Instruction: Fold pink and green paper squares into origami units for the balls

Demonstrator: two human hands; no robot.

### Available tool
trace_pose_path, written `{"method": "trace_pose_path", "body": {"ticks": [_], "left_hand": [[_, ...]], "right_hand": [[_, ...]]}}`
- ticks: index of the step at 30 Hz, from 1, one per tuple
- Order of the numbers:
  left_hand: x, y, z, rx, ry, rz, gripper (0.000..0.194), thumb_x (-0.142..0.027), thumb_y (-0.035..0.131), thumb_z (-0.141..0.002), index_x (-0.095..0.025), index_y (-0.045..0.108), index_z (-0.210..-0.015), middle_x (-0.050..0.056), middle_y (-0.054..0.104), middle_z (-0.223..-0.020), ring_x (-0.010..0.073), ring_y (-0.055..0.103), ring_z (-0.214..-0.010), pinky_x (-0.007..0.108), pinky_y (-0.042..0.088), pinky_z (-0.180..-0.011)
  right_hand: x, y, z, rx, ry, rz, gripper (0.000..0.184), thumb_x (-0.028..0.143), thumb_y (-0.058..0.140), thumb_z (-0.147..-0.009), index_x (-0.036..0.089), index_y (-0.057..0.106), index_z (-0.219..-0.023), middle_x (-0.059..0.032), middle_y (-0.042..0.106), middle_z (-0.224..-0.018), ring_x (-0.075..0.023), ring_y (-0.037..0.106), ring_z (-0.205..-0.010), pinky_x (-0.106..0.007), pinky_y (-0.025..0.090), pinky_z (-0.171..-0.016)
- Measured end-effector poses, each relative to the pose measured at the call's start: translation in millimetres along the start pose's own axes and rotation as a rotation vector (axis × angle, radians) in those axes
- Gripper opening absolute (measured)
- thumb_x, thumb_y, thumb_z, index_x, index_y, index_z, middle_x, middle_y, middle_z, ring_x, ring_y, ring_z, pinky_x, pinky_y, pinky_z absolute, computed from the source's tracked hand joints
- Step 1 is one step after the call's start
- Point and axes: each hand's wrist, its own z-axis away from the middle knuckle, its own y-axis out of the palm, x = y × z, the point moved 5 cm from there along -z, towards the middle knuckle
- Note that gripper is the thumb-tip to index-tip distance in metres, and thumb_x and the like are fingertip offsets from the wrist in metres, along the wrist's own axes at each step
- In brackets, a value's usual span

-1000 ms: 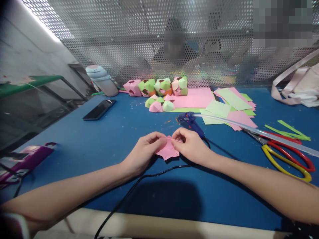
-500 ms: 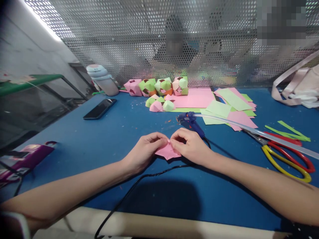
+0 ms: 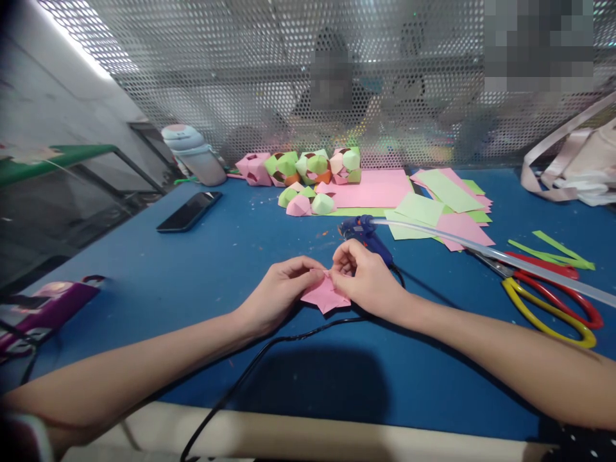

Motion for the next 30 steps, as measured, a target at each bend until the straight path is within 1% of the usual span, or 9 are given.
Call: {"method": "trace_pose_path", "body": {"ticks": [4, 7, 12, 15, 18, 20, 23, 26, 30], "left_hand": [[-2.7, 2.2, 1.6, 0.027, -0.008, -0.023, 0.011, -0.025, 0.064, -0.078, -0.016, 0.066, -0.083, -0.003, 0.058, -0.071, 0.0076, 0.046, -0.062, 0.019, 0.036, -0.058], [-5.7, 4.1, 2.7, 0.063, -0.011, -0.084, 0.016, -0.028, 0.064, -0.078, -0.016, 0.065, -0.088, -0.002, 0.058, -0.07, 0.0079, 0.046, -0.06, 0.02, 0.036, -0.056], [-11.7, 2.0, 3.7, 0.043, 0.045, -0.19, 0.018, -0.032, 0.063, -0.08, -0.014, 0.066, -0.081, -0.002, 0.058, -0.069, 0.0075, 0.044, -0.058, 0.02, 0.036, -0.054], [-13.2, -0.7, 3.9, 0.007, 0.075, -0.202, 0.017, -0.031, 0.063, -0.08, -0.015, 0.066, -0.08, -0.002, 0.058, -0.069, 0.0071, 0.044, -0.058, 0.02, 0.036, -0.054], [-12.6, -2.3, 3.6, -0.023, 0.081, -0.191, 0.018, -0.032, 0.064, -0.079, -0.015, 0.066, -0.079, -0.002, 0.059, -0.069, 0.0073, 0.044, -0.058, 0.02, 0.036, -0.054], [-11.4, -2.4, 3.4, -0.034, 0.069, -0.174, 0.019, -0.033, 0.063, -0.079, -0.015, 0.065, -0.08, -0.002, 0.059, -0.068, 0.0079, 0.045, -0.058, 0.02, 0.036, -0.053], [-11.0, -0.8, 3.7, -0.035, 0.07, -0.185, 0.016, -0.031, 0.062, -0.078, -0.015, 0.064, -0.079, -0.001, 0.059, -0.068, 0.0089, 0.047, -0.058, 0.021, 0.037, -0.054], [-11.3, 2.7, 4.6, 0.0, 0.083, -0.233, 0.01, -0.024, 0.061, -0.075, -0.015, 0.062, -0.076, -0.002, 0.056, -0.065, 0.0092, 0.047, -0.058, 0.021, 0.038, -0.054], [-11.8, 4.9, 5.4, 0.03, 0.101, -0.295, 0.005, -0.019, 0.06, -0.073, -0.015, 0.059, -0.076, -0.003, 0.055, -0.066, 0.0094, 0.048, -0.06, 0.021, 0.039, -0.056]], "right_hand": [[1.2, -0.4, 2.2, -0.024, -0.065, 0.077, 0.012, 0.017, 0.058, -0.08, 0.02, 0.048, -0.085, 0.0034, 0.054, -0.073, -0.0098, 0.053, -0.064, -0.024, 0.046, -0.06], [2.8, -0.1, 5.1, -0.032, -0.128, 0.132, 0.012, 0.017, 0.058, -0.081, 0.02, 0.049, -0.087, 0.0026, 0.056, -0.076, -0.0099, 0.054, -0.066, -0.024, 0.046, -0.062], [4.6, 1.5, 8.4, 0.004, -0.212, 0.17, 0.01, 0.019, 0.059, -0.083, 0.02, 0.051, -0.088, 0.0022, 0.058, -0.076, -0.0096, 0.056, -0.067, -0.023, 0.046, -0.063], [3.9, 0.5, 7.3, 0.026, -0.181, 0.097, 0.008, 0.025, 0.056, -0.088, 0.02, 0.052, -0.092, 0.0009, 0.06, -0.079, -0.0103, 0.059, -0.07, -0.024, 0.048, -0.066], [4.2, -0.1, 5.8, 0.029, -0.145, 0.05, 0.015, 0.028, 0.055, -0.089, 0.02, 0.051, -0.101, -0.0016, 0.062, -0.087, -0.0122, 0.061, -0.078, -0.025, 0.05, -0.07], [6.8, -0.4, 5.7, 0.002, -0.172, 0.102, 0.018, 0.025, 0.059, -0.085, 0.02, 0.052, -0.101, -0.0023, 0.063, -0.09, -0.0131, 0.06, -0.081, -0.026, 0.049, -0.073], [9.9, 1.9, 7.1, -0.007, -0.233, 0.191, 0.016, 0.019, 0.059, -0.082, 0.02, 0.052, -0.096, -0.0014, 0.062, -0.086, -0.0127, 0.059, -0.078, -0.026, 0.048, -0.072], [10.4, 5.9, 9.1, 0.039, -0.285, 0.235, 0.011, 0.016, 0.053, -0.085, 0.02, 0.053, -0.094, -0.0011, 0.061, -0.083, -0.0122, 0.059, -0.073, -0.025, 0.047, -0.067], [14.3, 8.4, 11.2, 0.101, -0.389, 0.293, 0.009, 0.015, 0.049, -0.088, 0.021, 0.055, -0.093, -0.0031, 0.064, -0.089, -0.0139, 0.06, -0.081, -0.027, 0.047, -0.072]]}}
